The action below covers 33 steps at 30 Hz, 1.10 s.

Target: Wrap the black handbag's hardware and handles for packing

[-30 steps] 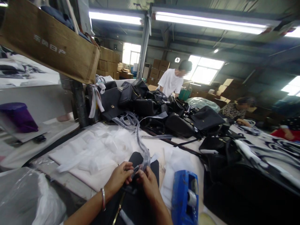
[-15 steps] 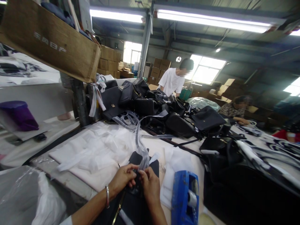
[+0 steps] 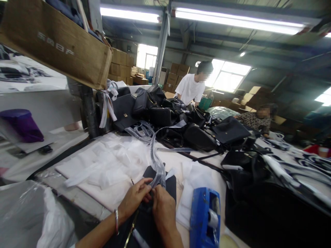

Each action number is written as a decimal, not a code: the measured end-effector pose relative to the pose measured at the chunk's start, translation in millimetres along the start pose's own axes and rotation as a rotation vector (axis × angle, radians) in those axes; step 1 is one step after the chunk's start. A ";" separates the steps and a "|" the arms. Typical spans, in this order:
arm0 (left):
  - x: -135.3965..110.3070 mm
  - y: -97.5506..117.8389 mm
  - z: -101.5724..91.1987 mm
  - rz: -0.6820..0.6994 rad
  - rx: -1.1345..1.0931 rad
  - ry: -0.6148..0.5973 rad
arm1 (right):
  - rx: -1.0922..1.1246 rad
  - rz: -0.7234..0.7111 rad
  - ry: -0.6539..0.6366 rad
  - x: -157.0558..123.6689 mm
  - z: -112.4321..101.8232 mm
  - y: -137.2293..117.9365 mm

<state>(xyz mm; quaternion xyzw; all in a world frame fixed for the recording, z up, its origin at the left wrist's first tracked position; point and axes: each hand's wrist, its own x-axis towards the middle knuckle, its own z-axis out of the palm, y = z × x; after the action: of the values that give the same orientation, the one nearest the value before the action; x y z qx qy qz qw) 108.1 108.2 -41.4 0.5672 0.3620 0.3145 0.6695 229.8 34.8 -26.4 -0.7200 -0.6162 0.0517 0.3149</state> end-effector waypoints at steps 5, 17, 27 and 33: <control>0.2 3.1 -0.9 0.030 0.058 -0.005 | 0.235 -0.049 -0.066 4.1 1.3 5.1; 8.3 -7.1 -1.7 0.037 0.117 -0.054 | 0.582 0.080 -0.101 26.5 0.5 19.8; 10.6 -7.3 -0.6 -0.011 0.069 -0.074 | 0.435 0.028 -0.139 27.2 -7.2 24.4; 0.3 3.6 -3.5 0.013 0.191 0.004 | 0.331 0.002 -0.113 22.4 -5.9 24.6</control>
<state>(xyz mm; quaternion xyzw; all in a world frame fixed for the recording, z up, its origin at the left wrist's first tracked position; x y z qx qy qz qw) 105.3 110.9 -38.2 0.6302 0.3882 0.2839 0.6096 258.8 52.0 -27.4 -0.6550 -0.6150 0.1932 0.3943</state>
